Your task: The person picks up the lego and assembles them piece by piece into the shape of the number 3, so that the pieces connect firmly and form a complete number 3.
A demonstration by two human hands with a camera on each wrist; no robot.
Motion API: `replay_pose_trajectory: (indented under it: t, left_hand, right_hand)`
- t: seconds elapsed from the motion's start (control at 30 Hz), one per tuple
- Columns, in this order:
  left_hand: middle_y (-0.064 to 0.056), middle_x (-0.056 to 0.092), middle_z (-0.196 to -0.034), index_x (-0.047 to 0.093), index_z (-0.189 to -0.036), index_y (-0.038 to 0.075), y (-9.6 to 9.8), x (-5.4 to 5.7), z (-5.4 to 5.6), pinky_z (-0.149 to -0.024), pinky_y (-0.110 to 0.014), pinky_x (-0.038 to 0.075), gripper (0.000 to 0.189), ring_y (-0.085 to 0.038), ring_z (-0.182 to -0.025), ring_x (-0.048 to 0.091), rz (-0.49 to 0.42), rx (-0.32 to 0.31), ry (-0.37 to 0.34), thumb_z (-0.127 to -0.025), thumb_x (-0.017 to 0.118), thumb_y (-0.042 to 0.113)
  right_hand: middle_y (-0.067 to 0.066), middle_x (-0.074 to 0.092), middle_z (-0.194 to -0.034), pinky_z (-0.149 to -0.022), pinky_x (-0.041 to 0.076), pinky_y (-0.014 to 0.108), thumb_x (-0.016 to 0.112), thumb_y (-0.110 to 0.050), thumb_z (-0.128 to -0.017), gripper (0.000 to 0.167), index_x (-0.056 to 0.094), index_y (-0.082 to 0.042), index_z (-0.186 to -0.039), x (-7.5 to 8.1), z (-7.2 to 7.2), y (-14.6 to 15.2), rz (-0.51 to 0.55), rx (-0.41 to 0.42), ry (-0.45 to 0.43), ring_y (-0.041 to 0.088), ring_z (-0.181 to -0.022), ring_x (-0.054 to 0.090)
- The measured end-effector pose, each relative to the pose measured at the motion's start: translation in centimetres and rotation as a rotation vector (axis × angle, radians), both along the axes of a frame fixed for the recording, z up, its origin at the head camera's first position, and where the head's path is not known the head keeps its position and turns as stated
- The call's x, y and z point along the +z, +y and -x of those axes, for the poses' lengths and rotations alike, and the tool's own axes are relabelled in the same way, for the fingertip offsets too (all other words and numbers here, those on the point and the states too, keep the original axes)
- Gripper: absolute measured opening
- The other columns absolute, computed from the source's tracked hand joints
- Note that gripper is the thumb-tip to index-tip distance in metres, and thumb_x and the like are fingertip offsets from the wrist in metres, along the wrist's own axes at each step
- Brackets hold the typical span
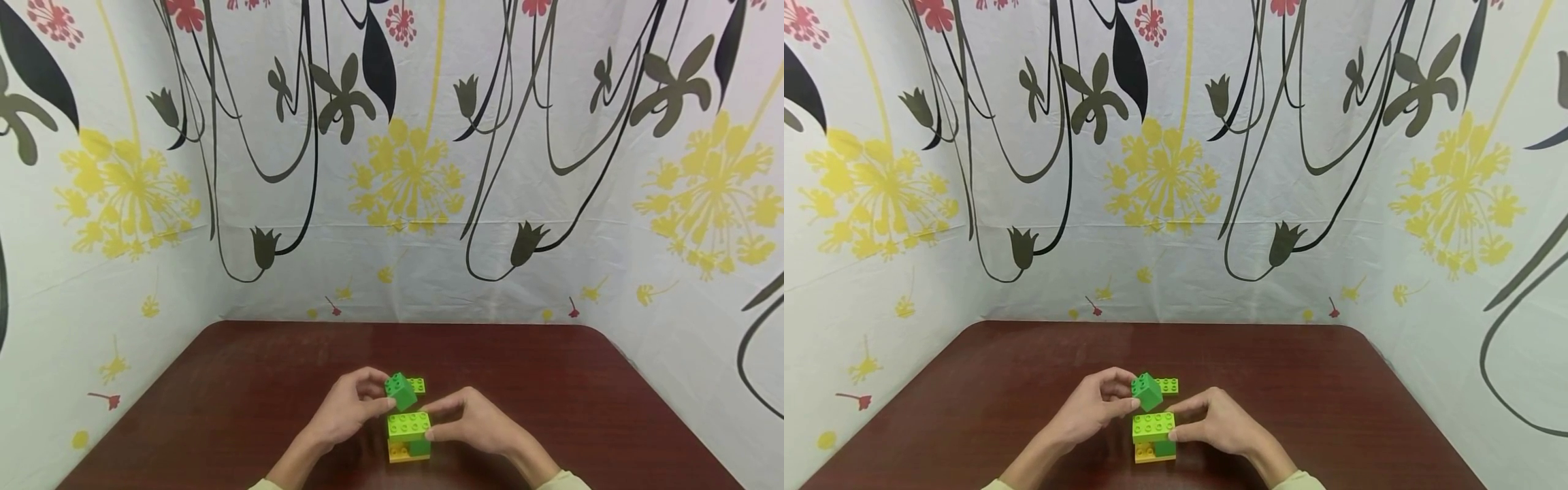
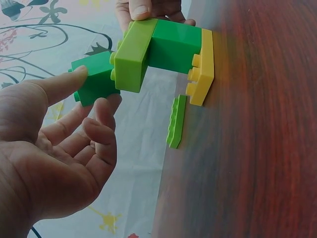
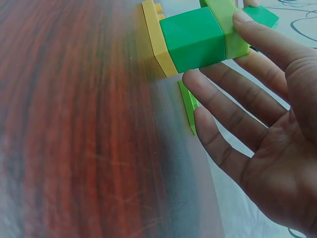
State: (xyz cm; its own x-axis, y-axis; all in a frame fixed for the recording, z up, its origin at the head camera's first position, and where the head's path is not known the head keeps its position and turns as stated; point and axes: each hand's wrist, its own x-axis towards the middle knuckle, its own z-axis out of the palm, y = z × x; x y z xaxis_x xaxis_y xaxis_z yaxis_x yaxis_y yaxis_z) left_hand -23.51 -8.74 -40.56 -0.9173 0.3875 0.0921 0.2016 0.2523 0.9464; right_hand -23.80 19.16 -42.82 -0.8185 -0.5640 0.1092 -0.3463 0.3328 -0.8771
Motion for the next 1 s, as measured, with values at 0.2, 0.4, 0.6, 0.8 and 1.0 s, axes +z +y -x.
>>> replay_pose_trajectory:
  t: [0.2,0.4,0.6,0.8,1.0]
  left_hand:
    - [-0.007,0.076,-0.103,0.065,-0.127,0.002,0.05,0.07,-0.17,-0.080,-0.045,0.060,0.038,-0.022,-0.089,0.070,-0.001,-0.005,0.005,-0.096,0.079,0.020]
    - [-0.005,0.076,-0.099,0.067,-0.122,0.003,0.16,0.06,-0.17,-0.079,-0.041,0.059,0.034,-0.028,-0.089,0.072,-0.004,-0.015,0.012,-0.095,0.080,0.020]
    - [-0.004,0.076,-0.098,0.069,-0.121,0.005,0.15,0.23,-0.18,-0.079,-0.039,0.058,0.032,-0.027,-0.088,0.071,-0.001,-0.027,0.021,-0.095,0.080,0.021]
    - [-0.005,0.076,-0.099,0.068,-0.122,0.003,0.26,0.28,-0.10,-0.074,-0.031,0.056,0.033,-0.018,-0.085,0.069,0.002,-0.037,0.037,-0.095,0.080,0.019]
    - [-0.006,0.075,-0.101,0.068,-0.123,0.003,0.26,0.30,-0.18,-0.073,-0.031,0.056,0.035,-0.016,-0.086,0.068,0.000,-0.048,0.028,-0.095,0.079,0.018]
  right_hand:
    - [0.002,0.081,-0.113,-0.084,0.058,0.023,0.083,-0.023,-0.092,0.028,0.081,-0.017,-0.119,-0.06,0.00,-0.01,-0.004,-0.002,0.001,0.005,-0.105,0.073]
    - [0.003,0.081,-0.112,-0.084,0.059,0.023,0.083,-0.022,-0.092,0.028,0.081,-0.015,-0.119,-0.21,0.00,-0.04,0.005,0.006,-0.004,0.007,-0.103,0.074]
    - [0.002,0.082,-0.111,-0.083,0.058,0.023,0.083,-0.022,-0.092,0.027,0.082,-0.016,-0.119,-0.18,-0.02,-0.06,0.005,0.000,-0.004,0.007,-0.102,0.074]
    - [0.002,0.081,-0.112,-0.085,0.058,0.022,0.084,-0.024,-0.091,0.029,0.082,-0.015,-0.118,-0.05,0.07,-0.01,-0.006,-0.009,0.009,0.007,-0.103,0.074]
    - [0.003,0.081,-0.113,-0.085,0.059,0.023,0.084,-0.024,-0.091,0.031,0.081,-0.013,-0.119,-0.02,0.09,-0.02,-0.014,-0.010,0.003,0.007,-0.104,0.073]
